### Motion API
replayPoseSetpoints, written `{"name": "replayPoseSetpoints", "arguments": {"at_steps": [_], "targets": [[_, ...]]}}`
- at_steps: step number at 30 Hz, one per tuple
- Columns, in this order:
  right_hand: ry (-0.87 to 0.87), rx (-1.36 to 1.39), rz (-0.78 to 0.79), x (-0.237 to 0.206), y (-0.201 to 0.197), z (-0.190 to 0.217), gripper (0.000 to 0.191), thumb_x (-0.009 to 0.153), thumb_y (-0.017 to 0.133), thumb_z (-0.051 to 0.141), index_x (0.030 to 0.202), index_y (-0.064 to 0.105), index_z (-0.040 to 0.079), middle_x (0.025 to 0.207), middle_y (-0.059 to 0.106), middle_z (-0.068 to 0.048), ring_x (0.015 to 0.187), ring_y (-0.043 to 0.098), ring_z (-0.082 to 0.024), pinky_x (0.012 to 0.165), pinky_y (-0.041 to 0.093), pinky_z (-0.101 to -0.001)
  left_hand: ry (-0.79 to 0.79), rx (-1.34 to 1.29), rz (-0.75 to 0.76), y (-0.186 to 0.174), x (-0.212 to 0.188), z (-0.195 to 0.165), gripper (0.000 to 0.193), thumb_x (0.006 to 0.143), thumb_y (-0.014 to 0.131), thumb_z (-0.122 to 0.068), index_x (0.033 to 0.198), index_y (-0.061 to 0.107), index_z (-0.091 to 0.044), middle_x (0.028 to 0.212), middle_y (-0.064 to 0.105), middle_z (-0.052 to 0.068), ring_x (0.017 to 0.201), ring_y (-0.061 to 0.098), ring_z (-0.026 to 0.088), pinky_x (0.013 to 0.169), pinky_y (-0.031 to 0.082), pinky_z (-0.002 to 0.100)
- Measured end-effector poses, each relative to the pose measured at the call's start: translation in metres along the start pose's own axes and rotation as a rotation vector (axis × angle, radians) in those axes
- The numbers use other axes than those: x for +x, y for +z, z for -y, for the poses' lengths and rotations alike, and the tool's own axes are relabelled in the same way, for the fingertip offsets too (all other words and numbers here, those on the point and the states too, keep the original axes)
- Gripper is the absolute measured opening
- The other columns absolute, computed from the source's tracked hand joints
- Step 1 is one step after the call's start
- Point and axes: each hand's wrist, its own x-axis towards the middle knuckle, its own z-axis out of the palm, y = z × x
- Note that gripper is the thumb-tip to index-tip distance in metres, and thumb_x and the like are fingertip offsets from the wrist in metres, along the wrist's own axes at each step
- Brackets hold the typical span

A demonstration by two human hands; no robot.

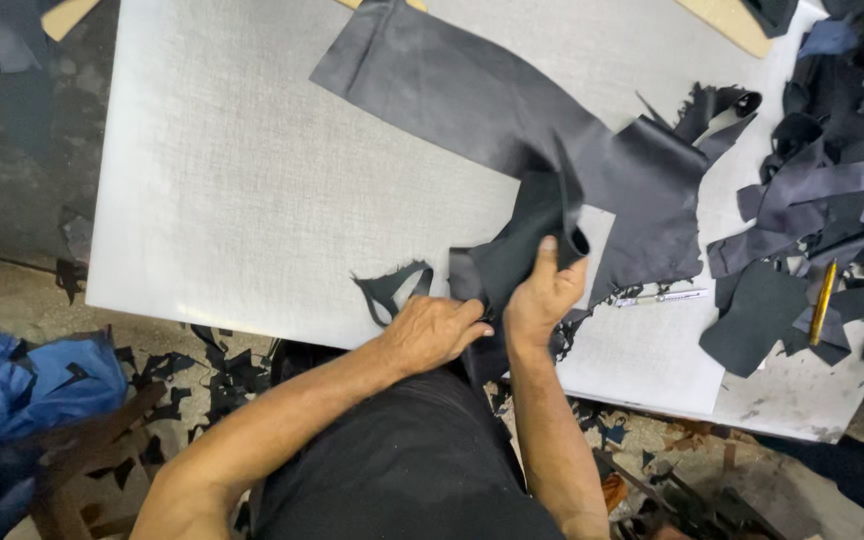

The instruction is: The person uses a cardboard template and a rotary cutter to cut shapes from a large sheet of black leather on a white worktable. They repeatedly position the template, cut along its edges, remove the cut piece, and reposition the template for the next cut.

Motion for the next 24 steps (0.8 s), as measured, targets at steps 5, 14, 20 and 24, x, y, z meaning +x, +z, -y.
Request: {"name": "replayPoseSetpoints", "arguments": {"at_steps": [5,14,20,24], "targets": [[0.09,0.01,0.076,0.008,0.016,-0.006,0.016,0.103,0.06,0.006,0.117,0.064,0.0,0.1,0.068,0.0,0.086,0.06,-0.008,0.076,0.05,-0.0241,-0.287,-0.376,-0.078,-0.001,0.008,-0.002,0.028,0.09,0.072,-0.031,0.094,0.068,-0.004,0.069,0.067,0.013,0.063,0.066,0.026,0.059,0.051,0.041],[0.251,0.282,0.595,0.044,0.008,0.003,0.015,0.102,0.066,0.0,0.116,0.066,-0.001,0.106,0.069,-0.004,0.099,0.063,-0.011,0.091,0.052,-0.0257,-0.279,-1.124,-0.317,-0.034,0.021,0.017,0.06,0.092,0.073,-0.028,0.138,0.051,0.004,0.12,0.066,0.009,0.105,0.066,0.015,0.092,0.055,0.031],[0.037,-0.36,0.337,0.077,0.008,-0.017,0.061,0.093,0.074,0.007,0.145,0.045,-0.002,0.125,0.066,-0.014,0.096,0.067,-0.015,0.084,0.055,-0.0275,-0.774,-0.465,-0.505,-0.057,0.04,0.019,0.093,0.081,0.081,-0.024,0.149,0.025,0.002,0.105,0.067,0.015,0.086,0.069,0.023,0.074,0.057,0.035],[-0.581,-1.04,0.27,0.075,-0.099,0.011,0.042,0.095,0.069,-0.007,0.136,0.062,-0.002,0.133,0.065,-0.022,0.124,0.062,-0.038,0.108,0.05,-0.046,-0.655,0.099,-0.628,-0.085,0.02,0.024,0.093,0.081,0.086,-0.023,0.149,0.03,0.008,0.114,0.059,0.022,0.099,0.063,0.03,0.082,0.054,0.042]]}}
